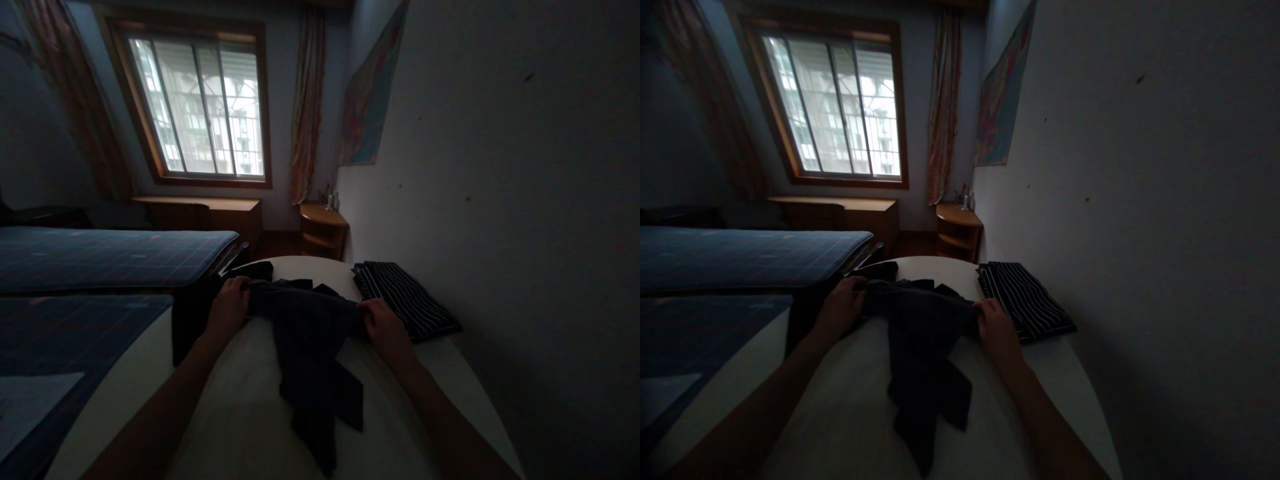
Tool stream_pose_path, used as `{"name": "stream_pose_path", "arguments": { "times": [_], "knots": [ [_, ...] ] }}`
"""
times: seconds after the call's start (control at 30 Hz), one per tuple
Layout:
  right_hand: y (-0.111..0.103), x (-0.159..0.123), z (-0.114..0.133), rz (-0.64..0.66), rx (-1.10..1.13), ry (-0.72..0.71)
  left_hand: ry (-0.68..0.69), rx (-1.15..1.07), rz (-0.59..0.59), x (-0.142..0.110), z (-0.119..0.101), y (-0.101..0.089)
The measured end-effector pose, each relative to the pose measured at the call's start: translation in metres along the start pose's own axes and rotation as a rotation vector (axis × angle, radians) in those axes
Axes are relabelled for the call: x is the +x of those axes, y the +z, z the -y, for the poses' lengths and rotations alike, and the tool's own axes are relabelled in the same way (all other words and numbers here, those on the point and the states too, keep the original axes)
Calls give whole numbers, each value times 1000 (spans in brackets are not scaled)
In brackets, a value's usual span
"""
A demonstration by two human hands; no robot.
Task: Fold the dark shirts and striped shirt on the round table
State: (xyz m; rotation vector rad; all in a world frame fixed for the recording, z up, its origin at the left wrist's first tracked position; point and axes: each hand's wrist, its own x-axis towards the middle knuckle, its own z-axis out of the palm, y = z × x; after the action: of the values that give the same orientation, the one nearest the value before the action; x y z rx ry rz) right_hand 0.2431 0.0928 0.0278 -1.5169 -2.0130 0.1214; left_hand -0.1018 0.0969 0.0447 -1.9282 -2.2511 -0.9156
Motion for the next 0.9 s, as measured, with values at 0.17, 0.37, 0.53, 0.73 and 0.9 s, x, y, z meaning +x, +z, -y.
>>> {"name": "stream_pose_path", "arguments": {
  "times": [0.17,0.37,0.53,0.73,0.9],
  "knots": [
    [6,-5,3,93,-26,-189,169,-46,391,-11,-11,3],
    [4,-16,20,341,-59,-492,326,-163,952,-34,-33,-3],
    [9,-13,20,367,-133,-460,347,-159,959,-37,-39,1],
    [-8,-1,3,-37,-40,-57,131,-110,416,-12,-22,-13],
    [-12,4,-14,-183,111,191,-37,-135,249,1,-8,-10]
  ]
}}
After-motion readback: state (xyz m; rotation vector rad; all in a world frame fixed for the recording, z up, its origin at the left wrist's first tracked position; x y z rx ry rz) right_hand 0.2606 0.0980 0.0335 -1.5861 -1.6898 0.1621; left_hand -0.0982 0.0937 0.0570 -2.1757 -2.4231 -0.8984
